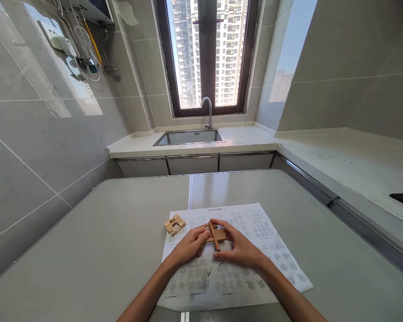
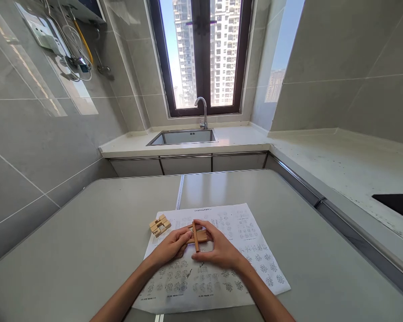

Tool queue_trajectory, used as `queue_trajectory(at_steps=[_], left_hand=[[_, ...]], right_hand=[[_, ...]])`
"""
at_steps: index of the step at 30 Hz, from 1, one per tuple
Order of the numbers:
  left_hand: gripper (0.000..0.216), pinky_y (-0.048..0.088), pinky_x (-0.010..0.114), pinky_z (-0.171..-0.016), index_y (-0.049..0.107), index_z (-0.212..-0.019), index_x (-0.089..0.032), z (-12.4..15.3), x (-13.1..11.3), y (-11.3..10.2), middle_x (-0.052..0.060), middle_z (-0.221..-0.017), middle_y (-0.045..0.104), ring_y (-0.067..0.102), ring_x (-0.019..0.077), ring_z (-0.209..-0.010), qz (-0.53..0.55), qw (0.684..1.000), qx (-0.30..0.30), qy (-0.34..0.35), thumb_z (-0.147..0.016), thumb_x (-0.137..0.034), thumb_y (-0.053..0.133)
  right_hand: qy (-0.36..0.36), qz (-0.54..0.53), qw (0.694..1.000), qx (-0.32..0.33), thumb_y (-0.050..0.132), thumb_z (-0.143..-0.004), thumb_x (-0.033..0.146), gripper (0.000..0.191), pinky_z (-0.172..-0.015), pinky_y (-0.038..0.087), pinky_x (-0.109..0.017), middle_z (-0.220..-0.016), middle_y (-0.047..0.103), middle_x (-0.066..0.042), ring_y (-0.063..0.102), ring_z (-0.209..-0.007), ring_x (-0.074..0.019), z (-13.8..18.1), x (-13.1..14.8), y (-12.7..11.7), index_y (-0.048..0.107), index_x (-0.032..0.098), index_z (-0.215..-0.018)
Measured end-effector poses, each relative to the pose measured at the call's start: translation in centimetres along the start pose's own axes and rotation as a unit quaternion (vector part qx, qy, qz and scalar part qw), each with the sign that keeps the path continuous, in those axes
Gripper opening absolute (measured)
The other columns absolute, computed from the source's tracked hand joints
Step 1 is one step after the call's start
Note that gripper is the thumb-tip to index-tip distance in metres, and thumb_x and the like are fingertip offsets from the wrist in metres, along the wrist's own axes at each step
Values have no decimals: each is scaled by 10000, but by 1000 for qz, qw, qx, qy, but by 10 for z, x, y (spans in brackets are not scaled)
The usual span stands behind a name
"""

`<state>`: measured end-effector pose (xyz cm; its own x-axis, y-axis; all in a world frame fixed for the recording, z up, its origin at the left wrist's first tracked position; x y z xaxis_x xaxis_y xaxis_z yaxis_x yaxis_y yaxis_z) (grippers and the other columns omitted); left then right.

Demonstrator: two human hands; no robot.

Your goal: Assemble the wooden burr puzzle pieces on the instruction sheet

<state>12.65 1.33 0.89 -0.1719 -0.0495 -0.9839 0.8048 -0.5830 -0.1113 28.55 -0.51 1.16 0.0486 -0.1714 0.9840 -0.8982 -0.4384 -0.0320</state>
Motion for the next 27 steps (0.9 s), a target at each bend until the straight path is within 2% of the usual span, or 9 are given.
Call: queue_trajectory(at_steps=[4, 7, 9, 11, 13, 15, 19, 22, 27], left_hand=[[441, 368, 258, -566, 735, -893, -185, 2, -14, 1, -14, -590, 534, 454, 161, -561, -69, 996, -24, 43, -988, -568, 536], [403, 449, 292, -725, 753, -987, -197, 4, -23, 3, 32, -757, 653, 569, 213, -751, -96, 992, -30, 76, -1016, -511, 502], [392, 452, 305, -803, 742, -1080, -200, 5, -26, 3, 45, -878, 678, 579, 220, -837, -111, 989, -38, 91, -1034, -482, 474], [409, 439, 294, -757, 723, -1131, -192, 6, -23, 2, 33, -857, 650, 543, 198, -774, -116, 989, -46, 82, -1045, -484, 450], [444, 390, 270, -636, 700, -1151, -175, 6, -18, 1, -4, -736, 563, 454, 163, -647, -103, 992, -45, 59, -1045, -515, 436], [483, 308, 252, -544, 669, -1169, -162, 5, -12, 2, -45, -653, 443, 353, 135, -565, -71, 996, -33, 35, -1036, -563, 433], [540, 196, 238, -477, 614, -1182, -163, 3, 0, 5, -90, -628, 275, 217, 103, -510, 27, 1000, 0, -7, -996, -647, 464], [526, 193, 234, -466, 604, -1128, -170, 1, 5, 5, -95, -628, 257, 201, 99, -510, 69, 998, -1, -10, -978, -662, 495], [480, 228, 231, -475, 622, -1083, -163, 0, 7, 2, -85, -615, 304, 253, 105, -518, 41, 999, -11, 7, -1005, -618, 486]], right_hand=[[-5, 17, 1000, -9, 933, -683, 261, 922, -1210, 374, -490, -1536, 519, -72, 496, -1412, -318, 0, -4, -2, 508, 331, -1498], [1, -7, 1000, -5, 936, -674, 256, 925, -1187, 405, -474, -1537, 502, -67, 511, -1393, -313, -1, -5, -1, 509, 338, -1490], [8, -34, 999, 5, 933, -679, 254, 919, -1141, 457, -461, -1530, 503, -69, 555, -1346, -307, -1, -5, 0, 502, 341, -1487], [17, -60, 998, 15, 929, -690, 260, 931, -1086, 504, -454, -1512, 522, -76, 599, -1292, -302, -1, -4, 1, 476, 343, -1499], [25, -75, 997, 25, 928, -696, 258, 953, -1048, 527, -452, -1496, 540, -88, 620, -1259, -300, 0, -3, 2, 447, 341, -1515], [31, -78, 996, 31, 932, -692, 247, 975, -1032, 531, -455, -1484, 552, -98, 629, -1238, -297, 0, -2, 2, 430, 338, -1522], [36, -71, 996, 26, 930, -690, 234, 980, -1018, 525, -461, -1402, 608, -92, 651, -1167, -278, 0, -2, 1, 417, 336, -1519], [34, -68, 997, 17, 929, -690, 238, 977, -999, 529, -458, -1317, 648, -75, 666, -1102, -259, -1, -3, 1, 415, 331, -1515], [33, -68, 997, 13, 923, -695, 233, 983, -973, 539, -442, -1261, 669, -61, 671, -1069, -245, 0, -5, 1, 397, 333, -1520]])
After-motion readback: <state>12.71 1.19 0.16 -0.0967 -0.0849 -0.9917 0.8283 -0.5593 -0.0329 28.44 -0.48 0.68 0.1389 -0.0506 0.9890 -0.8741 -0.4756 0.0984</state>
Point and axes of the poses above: each hand's wrist, its own z-axis away from the middle knuckle, its own y-axis out of the palm, x = y × z, the point moved 6 cm from there along -z, towards the middle knuckle
